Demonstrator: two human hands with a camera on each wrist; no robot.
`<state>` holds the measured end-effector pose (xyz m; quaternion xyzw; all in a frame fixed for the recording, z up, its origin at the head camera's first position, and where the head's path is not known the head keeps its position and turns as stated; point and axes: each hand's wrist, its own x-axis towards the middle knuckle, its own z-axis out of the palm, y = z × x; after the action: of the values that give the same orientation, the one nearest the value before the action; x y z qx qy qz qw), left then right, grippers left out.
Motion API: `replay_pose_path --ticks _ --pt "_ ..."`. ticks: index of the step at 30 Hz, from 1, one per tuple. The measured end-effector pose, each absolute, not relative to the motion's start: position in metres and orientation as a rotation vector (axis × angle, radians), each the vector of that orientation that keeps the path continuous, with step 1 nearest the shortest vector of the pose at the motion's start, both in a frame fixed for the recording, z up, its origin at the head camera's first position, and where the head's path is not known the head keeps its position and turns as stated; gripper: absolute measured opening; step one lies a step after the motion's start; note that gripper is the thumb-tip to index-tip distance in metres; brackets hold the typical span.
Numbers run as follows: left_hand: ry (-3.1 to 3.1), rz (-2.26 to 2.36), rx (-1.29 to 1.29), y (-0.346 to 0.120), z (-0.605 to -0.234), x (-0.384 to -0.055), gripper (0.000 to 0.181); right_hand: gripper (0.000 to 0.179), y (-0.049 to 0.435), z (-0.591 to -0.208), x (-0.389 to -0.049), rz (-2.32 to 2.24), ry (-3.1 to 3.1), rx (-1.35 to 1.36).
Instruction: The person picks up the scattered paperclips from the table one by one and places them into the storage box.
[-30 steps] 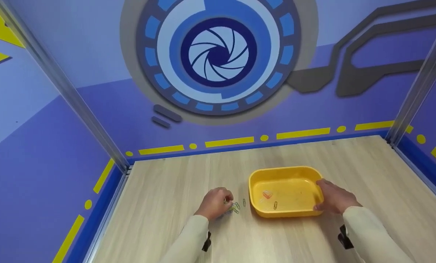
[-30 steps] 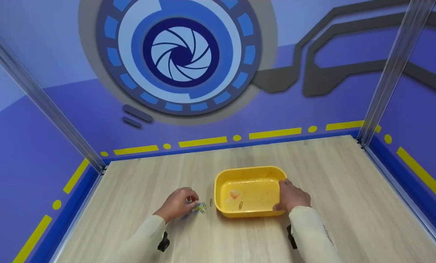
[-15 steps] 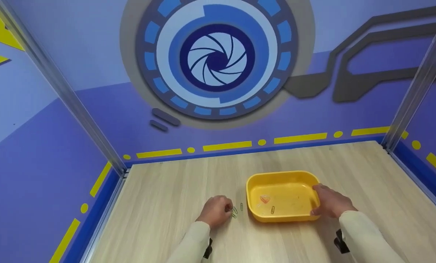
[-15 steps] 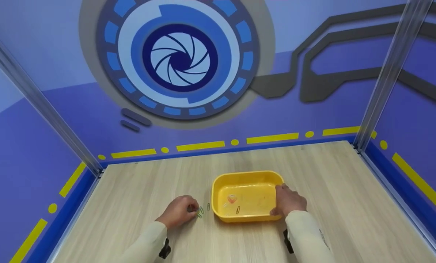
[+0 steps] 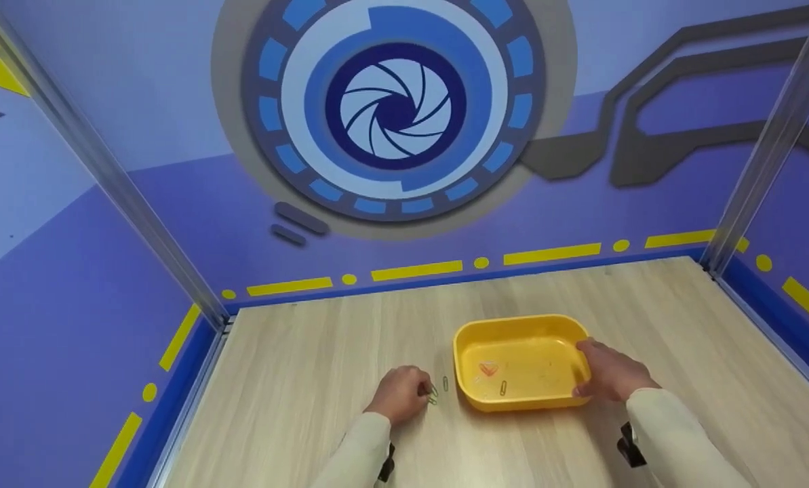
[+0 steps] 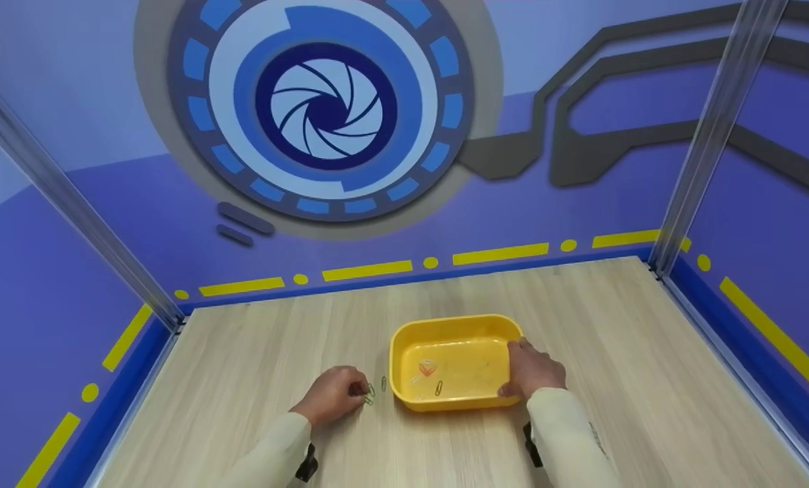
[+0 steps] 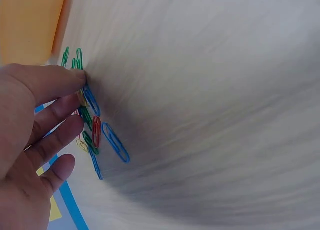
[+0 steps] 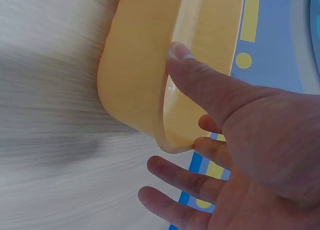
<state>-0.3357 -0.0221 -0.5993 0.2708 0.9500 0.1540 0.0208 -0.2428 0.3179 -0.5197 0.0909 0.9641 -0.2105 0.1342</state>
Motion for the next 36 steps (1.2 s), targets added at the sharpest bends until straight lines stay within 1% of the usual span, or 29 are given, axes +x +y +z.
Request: replay_pose_path --ticks 9,19,29,36 --pt "2.963 0.409 0.856 -0.023 -0.599 -0.337 0.011 0.086 0.318 -0.519 -0.244 -0.597 2.788 0.254" --pt "2.944 0.474 0.762 -0.021 -0.595 -0.337 0.01 0.082 0.317 -0.519 -0.242 -0.639 2.779 0.296" --pt "2.918 0.487 0.764 -0.016 -0.58 -0.336 0.007 0.08 0.316 -0.518 -0.242 -0.664 2.775 0.298" --pt "2.946 0.471 0.839 -0.015 -0.574 -0.337 0.006 0.08 0.318 -0.516 -0.245 -0.574 2.804 0.213"
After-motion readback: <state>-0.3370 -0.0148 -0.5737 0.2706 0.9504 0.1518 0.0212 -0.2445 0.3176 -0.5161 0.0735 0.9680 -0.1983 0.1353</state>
